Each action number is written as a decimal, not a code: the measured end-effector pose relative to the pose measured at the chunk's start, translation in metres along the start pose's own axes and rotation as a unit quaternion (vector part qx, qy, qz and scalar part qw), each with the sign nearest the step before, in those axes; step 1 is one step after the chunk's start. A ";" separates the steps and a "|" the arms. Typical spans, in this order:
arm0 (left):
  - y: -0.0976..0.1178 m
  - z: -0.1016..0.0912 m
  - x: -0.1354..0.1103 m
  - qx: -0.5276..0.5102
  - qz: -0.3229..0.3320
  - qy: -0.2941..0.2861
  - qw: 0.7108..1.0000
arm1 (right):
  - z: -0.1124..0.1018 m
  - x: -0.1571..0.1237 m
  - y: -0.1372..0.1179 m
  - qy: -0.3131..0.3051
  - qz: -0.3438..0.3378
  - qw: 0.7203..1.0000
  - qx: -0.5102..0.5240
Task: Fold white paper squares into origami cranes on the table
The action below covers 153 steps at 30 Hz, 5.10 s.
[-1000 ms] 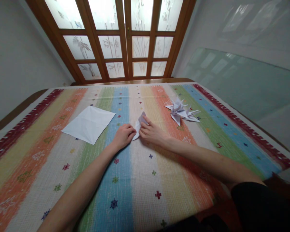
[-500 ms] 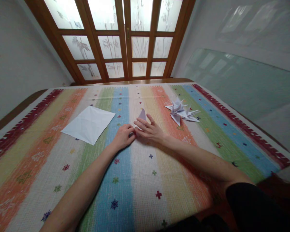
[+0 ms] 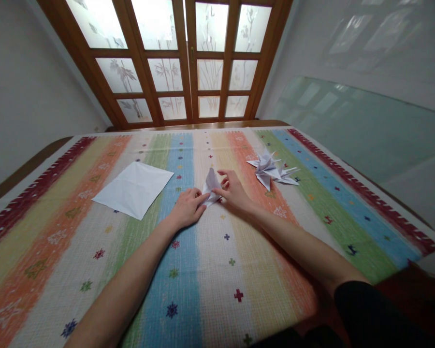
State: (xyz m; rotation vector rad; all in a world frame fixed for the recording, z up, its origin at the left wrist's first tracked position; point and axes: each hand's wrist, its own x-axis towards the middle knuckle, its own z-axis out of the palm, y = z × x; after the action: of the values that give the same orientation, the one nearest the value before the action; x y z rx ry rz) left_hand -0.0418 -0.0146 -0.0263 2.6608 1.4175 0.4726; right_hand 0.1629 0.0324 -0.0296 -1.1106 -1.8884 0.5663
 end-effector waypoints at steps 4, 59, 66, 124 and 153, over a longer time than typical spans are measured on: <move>0.001 0.001 0.000 0.011 -0.004 -0.004 1.000 | 0.008 0.006 -0.003 0.014 -0.009 0.998 -0.061; 0.020 0.020 0.054 -0.443 -0.152 0.069 0.881 | -0.002 -0.001 0.024 -0.170 0.022 0.976 0.131; 0.022 0.024 0.054 -0.396 -0.145 0.104 0.901 | -0.012 0.000 0.017 -0.176 0.044 0.974 0.137; 0.007 0.023 0.056 -0.470 -0.206 0.209 0.833 | -0.020 0.002 0.021 -0.113 0.130 0.947 0.270; 0.020 0.022 0.053 -0.390 -0.093 0.180 0.898 | -0.007 -0.005 0.010 -0.133 0.019 0.983 0.124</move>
State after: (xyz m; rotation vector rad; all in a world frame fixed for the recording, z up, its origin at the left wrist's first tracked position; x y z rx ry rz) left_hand 0.0083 0.0188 -0.0306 1.8309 1.1762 1.2472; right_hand 0.1747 0.0331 -0.0351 -0.9464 -1.9583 0.9840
